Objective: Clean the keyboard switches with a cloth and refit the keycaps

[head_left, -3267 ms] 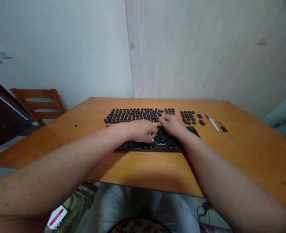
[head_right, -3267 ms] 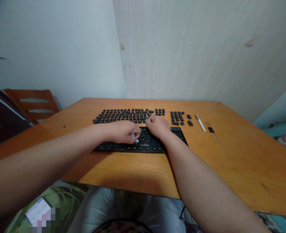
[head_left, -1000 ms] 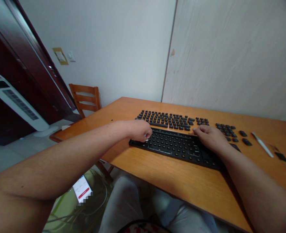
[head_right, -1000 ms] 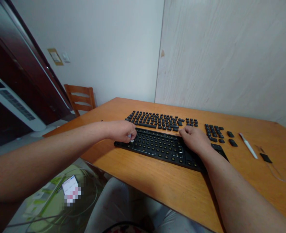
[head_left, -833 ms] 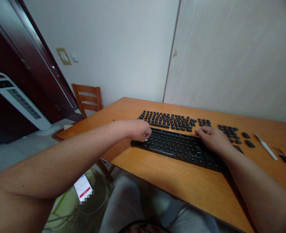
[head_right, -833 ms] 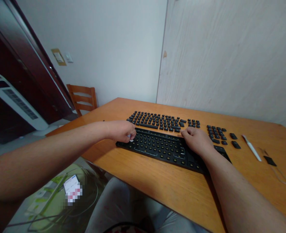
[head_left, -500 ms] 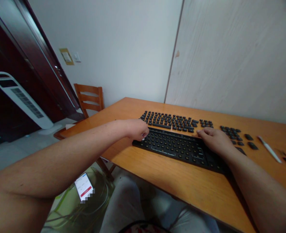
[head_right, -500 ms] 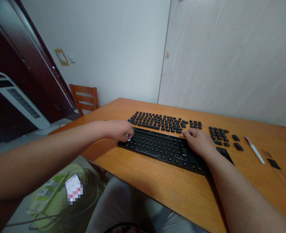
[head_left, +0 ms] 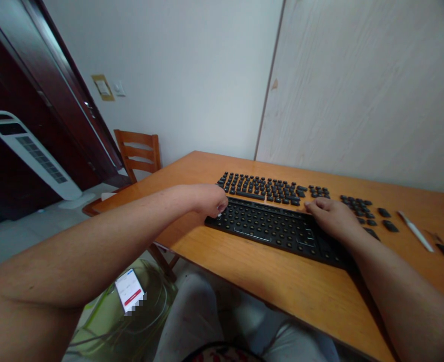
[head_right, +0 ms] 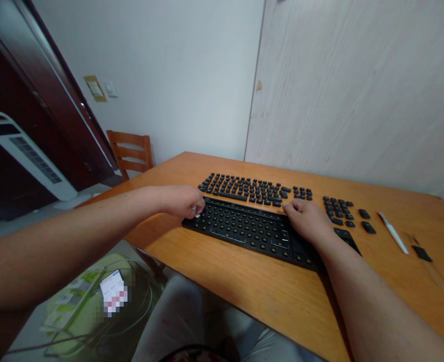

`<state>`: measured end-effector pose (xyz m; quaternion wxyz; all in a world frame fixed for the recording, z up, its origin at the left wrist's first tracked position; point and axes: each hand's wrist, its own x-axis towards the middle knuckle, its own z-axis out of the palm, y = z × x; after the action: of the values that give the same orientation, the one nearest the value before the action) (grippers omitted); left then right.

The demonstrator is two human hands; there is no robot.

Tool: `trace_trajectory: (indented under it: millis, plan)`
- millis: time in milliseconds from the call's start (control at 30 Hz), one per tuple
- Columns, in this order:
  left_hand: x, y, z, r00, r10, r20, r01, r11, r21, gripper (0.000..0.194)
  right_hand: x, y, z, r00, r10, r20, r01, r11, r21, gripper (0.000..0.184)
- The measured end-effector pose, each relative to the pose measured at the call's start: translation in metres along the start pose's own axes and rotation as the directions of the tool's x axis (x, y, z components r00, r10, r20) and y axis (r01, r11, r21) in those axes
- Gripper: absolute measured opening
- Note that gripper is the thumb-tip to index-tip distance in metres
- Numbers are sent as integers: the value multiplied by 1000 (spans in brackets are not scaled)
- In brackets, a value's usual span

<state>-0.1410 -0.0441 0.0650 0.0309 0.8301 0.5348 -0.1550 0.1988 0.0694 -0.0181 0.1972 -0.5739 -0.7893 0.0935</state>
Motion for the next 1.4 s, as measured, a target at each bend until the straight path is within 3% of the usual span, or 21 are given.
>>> trace_trajectory:
  millis: [300, 433, 667, 1000, 1167, 1400]
  plan:
    - [2, -2, 0, 999, -45, 18, 45, 999, 18, 22, -3, -4, -2, 1000, -2, -4, 2, 1000, 5, 43]
    - [5, 2, -8, 999, -15, -41, 16, 1000, 10, 22, -3, -5, -2, 1000, -9, -11, 9, 1000, -19, 42]
    - [26, 39, -20, 985, 121, -125, -134, 987, -94, 17, -3, -10, -2, 1000, 10, -27, -10, 1000, -12, 41]
    - [65, 96, -23, 934, 285, -216, -324, 930, -173, 17, -3, -19, -2, 999, 20, -46, -21, 1000, -17, 40]
    - [73, 110, -23, 909, 350, -227, -384, 914, -127, 18, -4, -22, -2, 998, 17, -54, -17, 1000, -4, 38]
    - [68, 117, -26, 929, 331, -168, -348, 934, -82, 18, -4, -23, -3, 998, 17, -57, -16, 1000, 14, 36]
